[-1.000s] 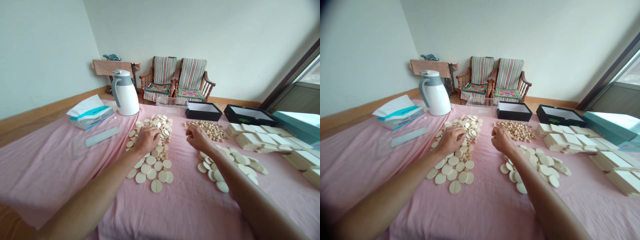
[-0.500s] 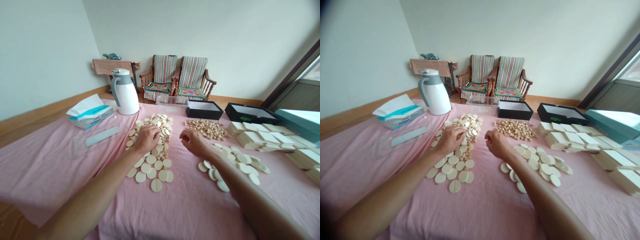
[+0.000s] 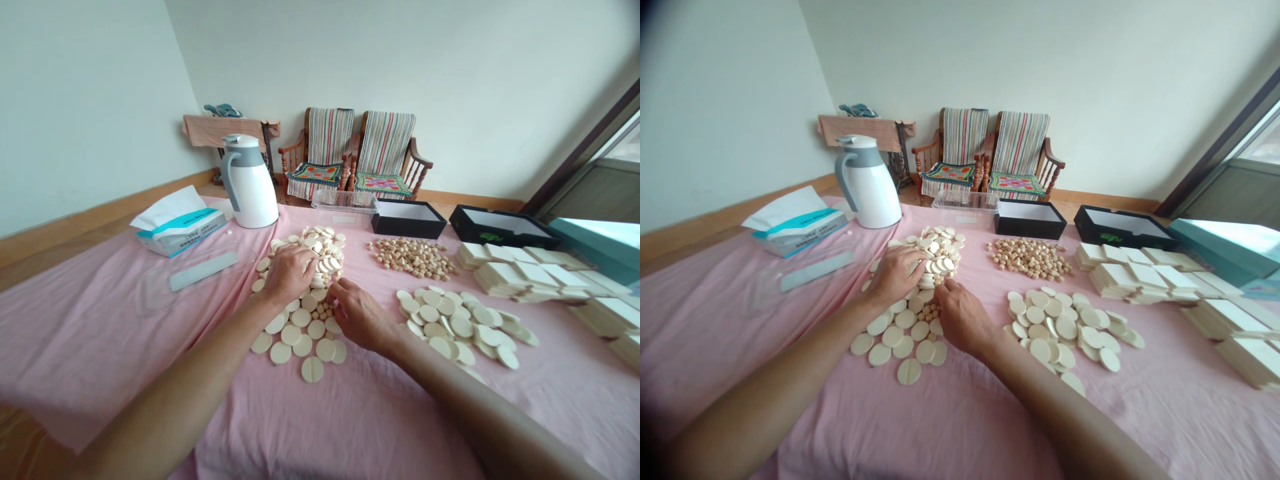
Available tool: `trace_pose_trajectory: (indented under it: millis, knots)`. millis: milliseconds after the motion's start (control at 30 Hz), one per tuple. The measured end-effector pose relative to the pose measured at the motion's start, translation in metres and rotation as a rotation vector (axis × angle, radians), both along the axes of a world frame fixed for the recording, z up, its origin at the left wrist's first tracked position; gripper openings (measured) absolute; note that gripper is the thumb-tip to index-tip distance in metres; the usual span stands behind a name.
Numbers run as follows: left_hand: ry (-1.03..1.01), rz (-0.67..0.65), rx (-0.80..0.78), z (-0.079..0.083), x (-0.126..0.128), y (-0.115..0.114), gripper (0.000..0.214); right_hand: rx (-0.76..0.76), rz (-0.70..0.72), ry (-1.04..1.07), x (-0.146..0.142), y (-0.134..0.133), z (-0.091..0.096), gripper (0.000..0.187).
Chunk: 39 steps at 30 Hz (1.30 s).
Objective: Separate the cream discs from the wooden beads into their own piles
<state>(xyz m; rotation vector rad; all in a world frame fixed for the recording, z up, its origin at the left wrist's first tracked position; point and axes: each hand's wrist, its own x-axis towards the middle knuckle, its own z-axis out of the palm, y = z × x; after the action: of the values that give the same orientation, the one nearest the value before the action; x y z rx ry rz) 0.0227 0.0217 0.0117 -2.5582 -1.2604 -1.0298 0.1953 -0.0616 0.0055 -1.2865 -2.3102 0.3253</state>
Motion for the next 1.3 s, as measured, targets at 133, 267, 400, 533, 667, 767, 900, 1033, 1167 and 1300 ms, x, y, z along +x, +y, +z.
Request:
trace_pose_trajectory:
  millis: [133, 267, 400, 533, 667, 767, 900, 1033, 1167, 1300]
  knots:
    - [-0.058, 0.103, -0.008, 0.0, -0.006, 0.006, 0.017, -0.002, -0.055, -0.004, 0.001, 0.002, 0.0, 0.02]
    - [-0.166, 0.221, -0.035, -0.001, -0.013, 0.013, 0.019, -0.013, -0.216, -0.036, 0.028, 0.021, 0.003, 0.02]
    - [-0.202, 0.268, -0.097, -0.005, -0.017, 0.018, 0.019, 0.083, -0.459, -0.092, 0.066, 0.043, 0.006, 0.024]
    - [-0.148, 0.264, -0.128, -0.01, -0.015, 0.02, 0.019, 0.184, -0.503, -0.023, 0.071, 0.044, 0.007, 0.03]
    - [-0.109, 0.25, -0.14, -0.01, -0.013, 0.019, 0.02, -0.002, -0.192, 0.049, 0.037, 0.023, 0.009, 0.017]
    - [-0.1, 0.241, -0.145, -0.009, -0.013, 0.018, 0.021, -0.084, -0.071, 0.079, 0.009, 0.005, 0.01, 0.009]
    - [-0.102, 0.236, -0.15, -0.01, -0.014, 0.018, 0.021, -0.1, -0.089, 0.064, -0.011, -0.006, 0.01, 0.009]
    - [-0.112, 0.232, -0.142, -0.011, -0.014, 0.019, 0.021, -0.143, -0.089, 0.097, -0.012, -0.002, 0.005, 0.015]
    - [-0.102, 0.231, -0.144, -0.011, -0.014, 0.019, 0.021, -0.143, -0.085, 0.103, -0.006, 0.004, 0.002, 0.019]
    - [-0.108, 0.222, -0.141, -0.01, -0.014, 0.019, 0.021, -0.083, -0.209, 0.019, 0.012, 0.015, 0.002, 0.017]
